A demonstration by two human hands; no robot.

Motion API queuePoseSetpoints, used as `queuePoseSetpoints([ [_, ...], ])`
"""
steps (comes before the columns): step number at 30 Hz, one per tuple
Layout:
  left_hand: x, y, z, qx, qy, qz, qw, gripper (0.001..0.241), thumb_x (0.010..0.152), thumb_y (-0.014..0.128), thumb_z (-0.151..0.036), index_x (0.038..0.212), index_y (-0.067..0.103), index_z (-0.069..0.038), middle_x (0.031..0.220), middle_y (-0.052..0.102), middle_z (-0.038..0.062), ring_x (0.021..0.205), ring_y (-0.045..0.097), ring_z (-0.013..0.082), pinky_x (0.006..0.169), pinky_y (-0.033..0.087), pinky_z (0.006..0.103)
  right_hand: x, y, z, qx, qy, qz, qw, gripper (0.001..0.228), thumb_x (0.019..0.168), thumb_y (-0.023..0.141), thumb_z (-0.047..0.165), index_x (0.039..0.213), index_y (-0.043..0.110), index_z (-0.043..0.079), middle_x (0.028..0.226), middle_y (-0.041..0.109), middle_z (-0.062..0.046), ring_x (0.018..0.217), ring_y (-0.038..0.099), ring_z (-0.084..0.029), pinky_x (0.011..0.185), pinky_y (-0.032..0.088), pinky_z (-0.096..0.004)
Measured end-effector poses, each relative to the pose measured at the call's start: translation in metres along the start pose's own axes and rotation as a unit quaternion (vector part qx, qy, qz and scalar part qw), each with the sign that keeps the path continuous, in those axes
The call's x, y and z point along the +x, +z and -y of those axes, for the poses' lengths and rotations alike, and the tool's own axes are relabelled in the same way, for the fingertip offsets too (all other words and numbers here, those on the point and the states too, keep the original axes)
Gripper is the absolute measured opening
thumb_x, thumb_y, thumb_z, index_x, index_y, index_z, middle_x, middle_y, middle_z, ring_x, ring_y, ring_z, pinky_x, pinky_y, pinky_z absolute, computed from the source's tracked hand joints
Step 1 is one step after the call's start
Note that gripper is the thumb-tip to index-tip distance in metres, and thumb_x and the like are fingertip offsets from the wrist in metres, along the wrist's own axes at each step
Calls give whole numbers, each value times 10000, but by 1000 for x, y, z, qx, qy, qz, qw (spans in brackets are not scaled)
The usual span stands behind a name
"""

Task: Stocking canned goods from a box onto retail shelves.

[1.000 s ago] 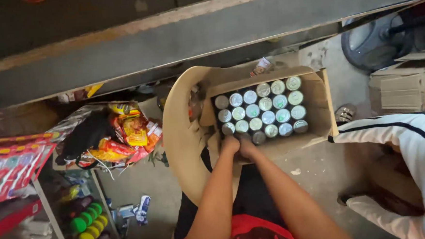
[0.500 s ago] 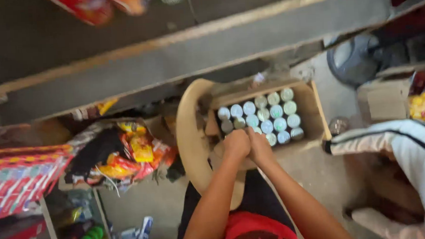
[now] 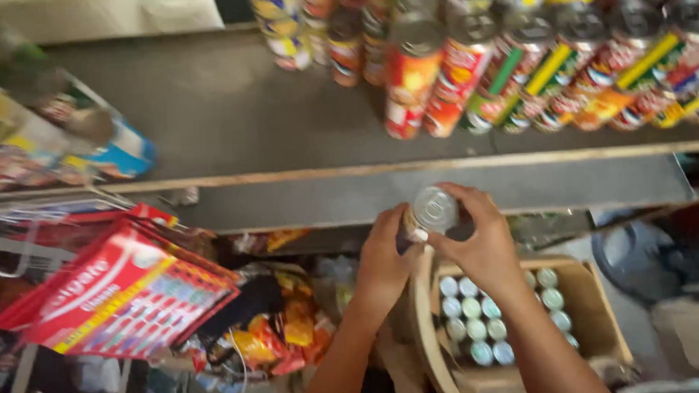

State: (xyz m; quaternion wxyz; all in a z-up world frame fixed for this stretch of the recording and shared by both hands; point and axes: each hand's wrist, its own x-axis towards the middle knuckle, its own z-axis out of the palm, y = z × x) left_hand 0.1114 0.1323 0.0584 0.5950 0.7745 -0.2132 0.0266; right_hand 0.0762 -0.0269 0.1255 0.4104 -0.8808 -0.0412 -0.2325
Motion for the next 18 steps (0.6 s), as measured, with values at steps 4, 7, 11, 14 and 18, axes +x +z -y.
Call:
queuePoseSetpoints([
  [4, 50, -60, -13, 23, 33, -77, 996, 559, 805, 824, -104, 1302, 578, -39, 1214, 666, 167, 1111, 675, 351, 935, 539, 412, 50, 49, 30, 2, -14, -36, 999, 689, 755, 831, 51, 1408, 611, 78, 1032, 619, -124, 980, 597, -249, 904, 513, -355],
  [7, 104, -92, -22, 32, 62, -125, 990, 485, 791, 822, -108, 1225, 619, -32, 1126, 698, 173, 1045, 699, 360, 866, 551, 427, 91, 74, 48, 101, -57, -59, 991, 649, 842, 726, -7, 1453, 525, 75, 1299, 586, -115, 1167, 608, -241, 959, 538, -328],
  [11, 173, -119, -22, 34, 95, -168, 981, 436, 787, 798, -111, 1186, 645, -25, 1073, 720, 196, 1005, 703, 391, 822, 552, 449, 132, 97, 51, 100, -62, -49, 992, 729, 840, 648, -66, 1526, 448, 76, 1416, 548, -146, 1316, 570, -269, 1104, 475, -345],
  [14, 228, -122, -13, 52, 127, -182, 974, 413, 793, 804, -150, 1155, 656, -17, 1048, 724, 213, 999, 698, 409, 821, 552, 470, 158, 114, 36, 47, -106, -47, 992, 822, 759, 609, -111, 1540, 387, 17, 1529, 467, -221, 1436, 446, -364, 1176, 363, -411],
  [18, 272, -115, 2, 159, 64, -180, 969, 389, 760, 841, -286, 1008, 712, -15, 939, 725, 221, 915, 687, 431, 776, 539, 519, 177, 134, 14, -10, -74, -50, 996, 855, 736, 593, -89, 1549, 335, -30, 1547, 436, -262, 1486, 379, -401, 1213, 308, -422],
])
